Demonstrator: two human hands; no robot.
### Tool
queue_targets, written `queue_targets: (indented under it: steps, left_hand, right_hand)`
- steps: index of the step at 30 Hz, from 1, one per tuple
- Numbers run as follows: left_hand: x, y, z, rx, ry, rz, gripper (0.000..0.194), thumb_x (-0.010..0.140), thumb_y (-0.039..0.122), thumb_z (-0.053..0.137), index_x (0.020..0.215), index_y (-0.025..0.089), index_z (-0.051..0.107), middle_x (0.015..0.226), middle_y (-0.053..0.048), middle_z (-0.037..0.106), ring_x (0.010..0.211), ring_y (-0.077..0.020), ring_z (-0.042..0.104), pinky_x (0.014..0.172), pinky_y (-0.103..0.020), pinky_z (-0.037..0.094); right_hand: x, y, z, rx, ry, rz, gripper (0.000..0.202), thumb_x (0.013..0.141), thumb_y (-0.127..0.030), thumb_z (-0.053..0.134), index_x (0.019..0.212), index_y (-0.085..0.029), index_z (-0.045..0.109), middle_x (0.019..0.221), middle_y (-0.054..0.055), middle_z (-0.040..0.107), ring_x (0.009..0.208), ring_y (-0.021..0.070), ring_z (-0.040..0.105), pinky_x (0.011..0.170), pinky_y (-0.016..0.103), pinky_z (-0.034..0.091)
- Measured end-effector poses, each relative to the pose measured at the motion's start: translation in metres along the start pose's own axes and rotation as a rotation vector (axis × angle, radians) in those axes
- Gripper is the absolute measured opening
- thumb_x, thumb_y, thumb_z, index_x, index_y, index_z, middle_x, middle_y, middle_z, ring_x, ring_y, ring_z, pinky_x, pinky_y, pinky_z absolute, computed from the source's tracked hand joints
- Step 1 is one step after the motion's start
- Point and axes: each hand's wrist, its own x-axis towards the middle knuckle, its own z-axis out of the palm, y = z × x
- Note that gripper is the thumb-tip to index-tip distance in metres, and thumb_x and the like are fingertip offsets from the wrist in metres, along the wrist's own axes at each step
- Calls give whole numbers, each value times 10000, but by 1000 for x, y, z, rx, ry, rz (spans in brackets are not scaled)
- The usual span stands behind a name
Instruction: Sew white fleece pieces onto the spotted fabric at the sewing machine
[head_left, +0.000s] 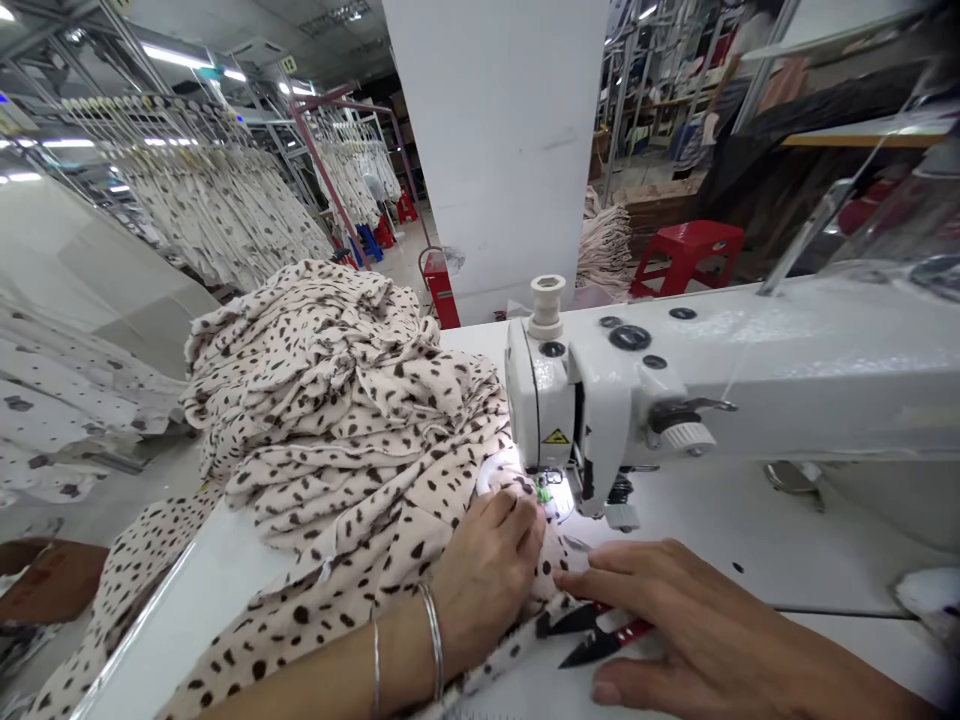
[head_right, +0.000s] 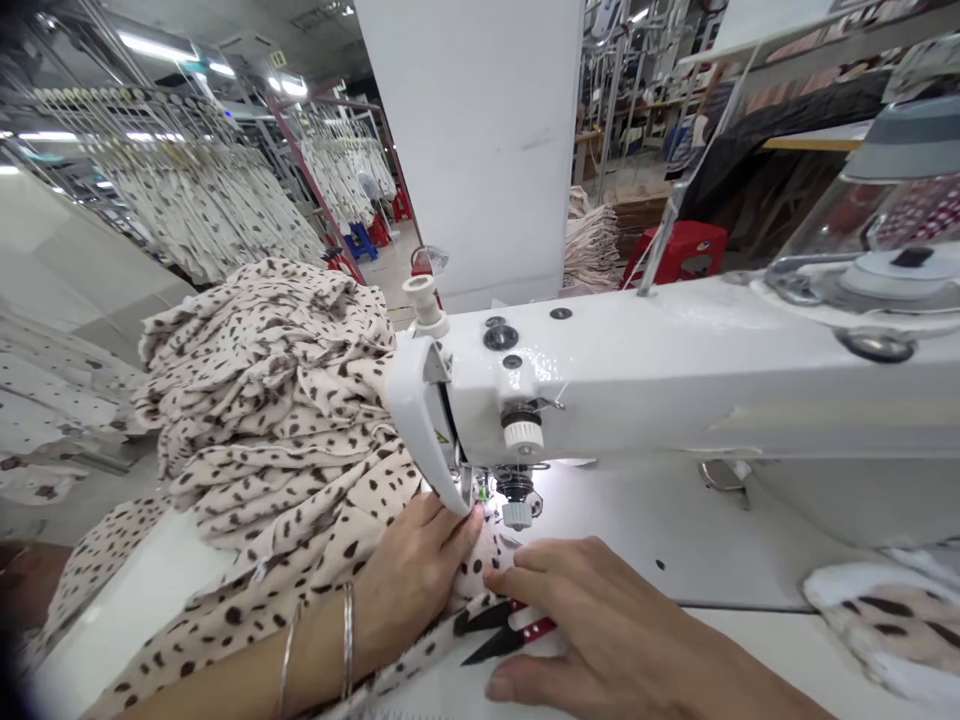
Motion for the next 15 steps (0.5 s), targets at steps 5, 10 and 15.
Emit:
queue_targets:
  steps: [5, 10, 15]
  left_hand:
    - [-8, 11, -4, -90, -68, -94, 307, 971, 217, 460, 1217, 36, 491, 1036, -161, 601, 952, -285, 562, 763, -436, 555]
    - [-13, 12, -1, -92, -71, -97, 337, 946, 164, 467, 1247, 14, 477, 1101, -186, 587, 1065, -334, 531, 808, -467, 552]
    - [-12, 12, 2, -80, -77, -80, 323, 940, 161, 468, 1224, 11, 500, 1057, -176, 596, 1077, -347, 519, 819, -486, 554]
  right_hand:
    - [7, 22, -11, -179, 129, 147, 391, 997, -396, 398, 697, -217, 574, 661, -10, 581, 565, 134, 573, 537, 250, 411]
    - [10, 34, 1, -422, 301, 62, 334, 980, -327, 460, 667, -213, 489, 607, -25, 496, 505, 116, 506, 498, 251, 345]
    - [13, 29, 10, -422, 365, 110, 318, 947, -353, 523, 661, -216, 522, 544, -29, 445, 437, 117, 449, 445, 256, 320]
